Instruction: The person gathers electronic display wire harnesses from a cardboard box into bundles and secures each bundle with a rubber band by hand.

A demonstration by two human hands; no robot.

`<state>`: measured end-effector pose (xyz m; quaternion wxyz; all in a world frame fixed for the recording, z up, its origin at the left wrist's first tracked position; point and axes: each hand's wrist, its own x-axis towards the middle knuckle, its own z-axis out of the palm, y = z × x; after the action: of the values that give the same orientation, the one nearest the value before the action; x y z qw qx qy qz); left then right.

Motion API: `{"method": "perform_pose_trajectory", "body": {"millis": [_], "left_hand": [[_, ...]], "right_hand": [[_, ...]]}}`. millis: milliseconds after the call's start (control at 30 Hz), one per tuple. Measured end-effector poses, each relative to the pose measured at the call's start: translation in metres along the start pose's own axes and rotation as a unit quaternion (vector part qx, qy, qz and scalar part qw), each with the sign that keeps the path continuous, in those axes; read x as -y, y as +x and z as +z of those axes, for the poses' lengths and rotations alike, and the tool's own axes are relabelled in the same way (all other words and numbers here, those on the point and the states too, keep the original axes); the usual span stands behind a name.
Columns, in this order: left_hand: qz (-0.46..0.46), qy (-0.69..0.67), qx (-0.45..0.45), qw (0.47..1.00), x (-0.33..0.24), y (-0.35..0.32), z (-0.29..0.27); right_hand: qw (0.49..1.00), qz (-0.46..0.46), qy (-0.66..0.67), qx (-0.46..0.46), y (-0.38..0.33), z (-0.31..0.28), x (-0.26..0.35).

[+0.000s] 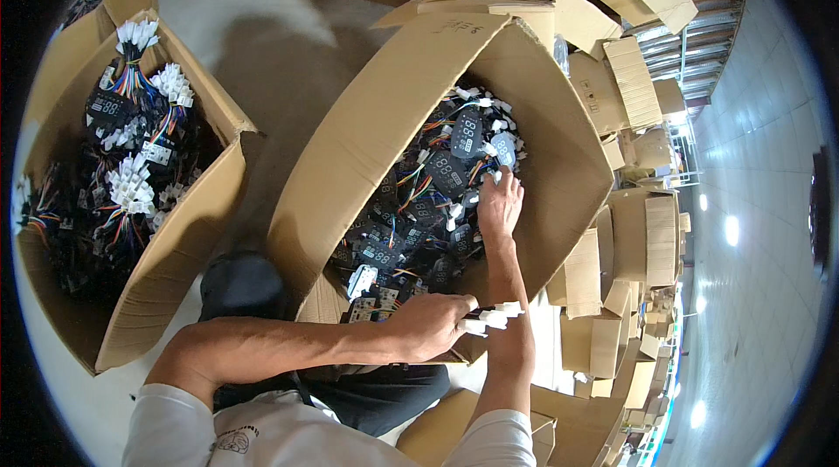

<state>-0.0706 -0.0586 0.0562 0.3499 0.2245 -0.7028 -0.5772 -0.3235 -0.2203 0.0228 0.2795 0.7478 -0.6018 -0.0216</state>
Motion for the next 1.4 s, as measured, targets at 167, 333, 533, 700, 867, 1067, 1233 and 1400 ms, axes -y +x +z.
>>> {"method": "perform_pose_trajectory", "body": {"millis": [167, 333, 533, 700, 867, 1067, 1233, 1400], "left_hand": [[-0.006, -0.019, -0.018, 1.000, -0.001, 0.002, -0.008], [0.002, -0.002, -0.038, 0.999, 0.004, 0.005, -0.006], [0.004, 0.008, -0.021, 1.000, 0.010, 0.011, 0.014], [-0.004, -0.033, -0.070, 0.997, 0.013, 0.008, 0.010], [0.108, -0.008, -0.112, 0.988, 0.010, 0.012, 0.009], [0.077, 0.154, -0.023, 0.985, 0.013, 0.011, 0.014], [-0.019, 0.032, -0.055, 0.998, 0.031, 0.001, 0.013], [0.018, 0.058, 0.020, 0.998, 0.016, 0.007, 0.012]], "right_hand": [[0.998, 0.007, 0.051, -0.033, -0.011, 0.011, 0.011], [0.955, 0.167, 0.226, 0.089, -0.023, 0.032, 0.037], [0.943, 0.176, 0.282, 0.009, -0.044, 0.027, 0.013], [0.737, 0.296, 0.606, 0.043, -0.050, -0.102, -0.007], [0.917, 0.097, 0.306, 0.239, -0.097, -0.158, -0.019], [0.816, -0.034, 0.480, 0.320, -0.090, -0.228, 0.005], [0.730, 0.084, 0.605, 0.307, -0.062, -0.147, -0.054], [0.855, 0.331, 0.398, 0.030, -0.060, 0.028, -0.099]]}}
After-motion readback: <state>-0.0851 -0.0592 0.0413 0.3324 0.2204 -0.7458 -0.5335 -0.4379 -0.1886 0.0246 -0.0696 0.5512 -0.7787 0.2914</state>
